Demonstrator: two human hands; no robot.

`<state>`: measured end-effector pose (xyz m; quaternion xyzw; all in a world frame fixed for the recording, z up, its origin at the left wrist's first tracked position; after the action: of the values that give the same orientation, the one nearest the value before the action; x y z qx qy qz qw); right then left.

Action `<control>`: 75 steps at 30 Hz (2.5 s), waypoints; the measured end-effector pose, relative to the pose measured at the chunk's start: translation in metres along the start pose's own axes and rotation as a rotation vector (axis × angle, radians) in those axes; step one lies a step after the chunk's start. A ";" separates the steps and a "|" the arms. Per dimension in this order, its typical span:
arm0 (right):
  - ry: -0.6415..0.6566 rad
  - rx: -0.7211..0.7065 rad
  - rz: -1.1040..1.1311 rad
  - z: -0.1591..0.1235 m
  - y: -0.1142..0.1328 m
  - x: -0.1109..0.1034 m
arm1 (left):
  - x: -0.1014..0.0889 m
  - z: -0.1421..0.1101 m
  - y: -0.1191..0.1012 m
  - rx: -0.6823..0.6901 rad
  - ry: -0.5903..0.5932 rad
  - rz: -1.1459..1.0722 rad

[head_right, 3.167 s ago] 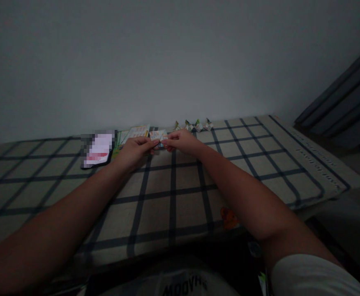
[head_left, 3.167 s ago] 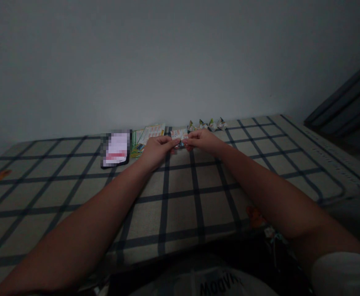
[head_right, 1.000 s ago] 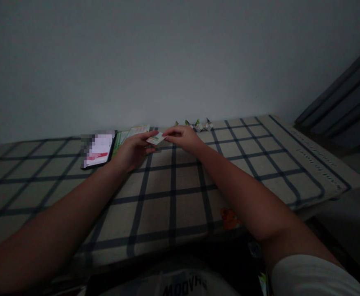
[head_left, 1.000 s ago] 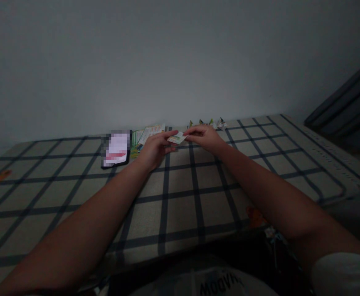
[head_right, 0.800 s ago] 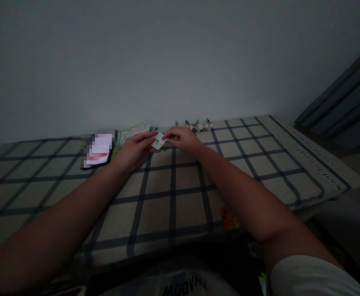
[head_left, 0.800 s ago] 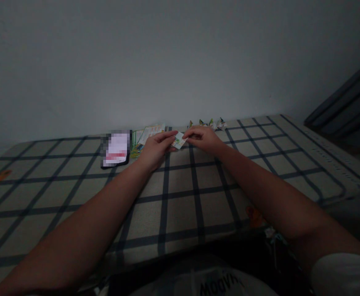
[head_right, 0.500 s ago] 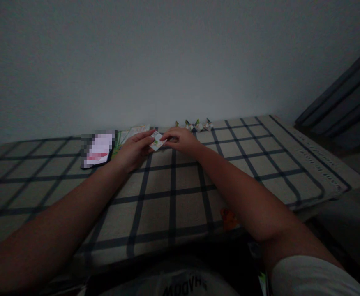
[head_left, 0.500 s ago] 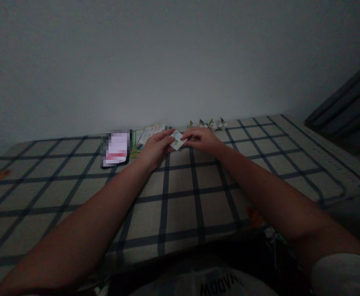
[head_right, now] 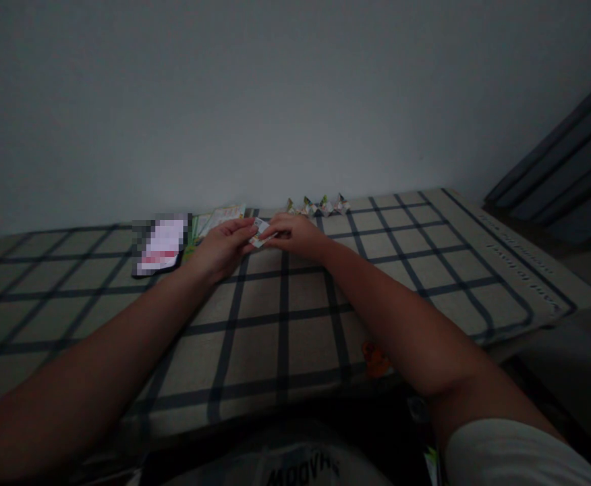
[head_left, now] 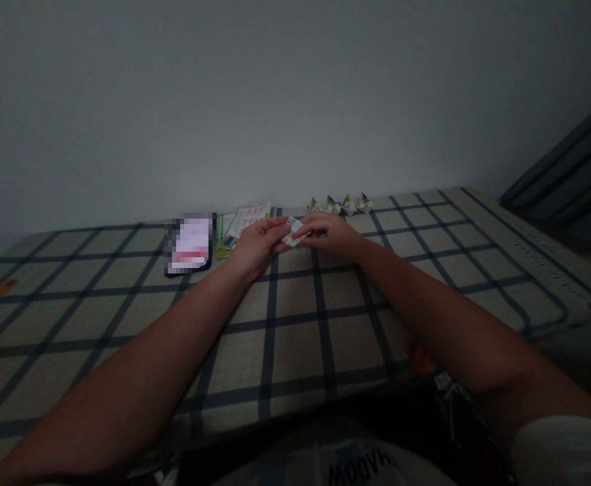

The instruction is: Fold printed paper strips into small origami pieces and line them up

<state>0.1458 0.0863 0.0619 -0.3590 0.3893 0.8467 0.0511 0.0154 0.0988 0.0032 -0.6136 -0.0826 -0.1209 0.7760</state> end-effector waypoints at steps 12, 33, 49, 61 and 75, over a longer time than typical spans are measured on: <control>0.039 -0.046 -0.114 0.000 0.002 0.006 | 0.002 -0.001 -0.003 0.018 0.006 -0.027; -0.186 0.125 0.054 0.000 -0.003 -0.017 | 0.012 -0.005 -0.009 0.070 0.128 0.075; -0.246 0.258 0.275 -0.001 -0.016 -0.021 | 0.018 -0.012 -0.024 0.136 0.166 0.262; -0.243 0.292 0.332 0.000 -0.022 -0.018 | 0.013 -0.010 -0.031 0.225 0.154 0.400; -0.202 0.327 0.357 0.001 -0.030 -0.014 | 0.013 -0.009 -0.033 0.257 0.186 0.490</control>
<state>0.1668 0.1105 0.0523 -0.1851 0.5711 0.7997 -0.0031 0.0179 0.0814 0.0356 -0.4983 0.1250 0.0261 0.8576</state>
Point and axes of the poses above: each hand's wrist, its own z-axis towards the middle knuckle, its own x-axis out of the palm, y = z × x, the point moved 10 cm from there along z, towards the middle knuckle, and after that the axes turned 13 degrees about x, right-handed, at the moved point
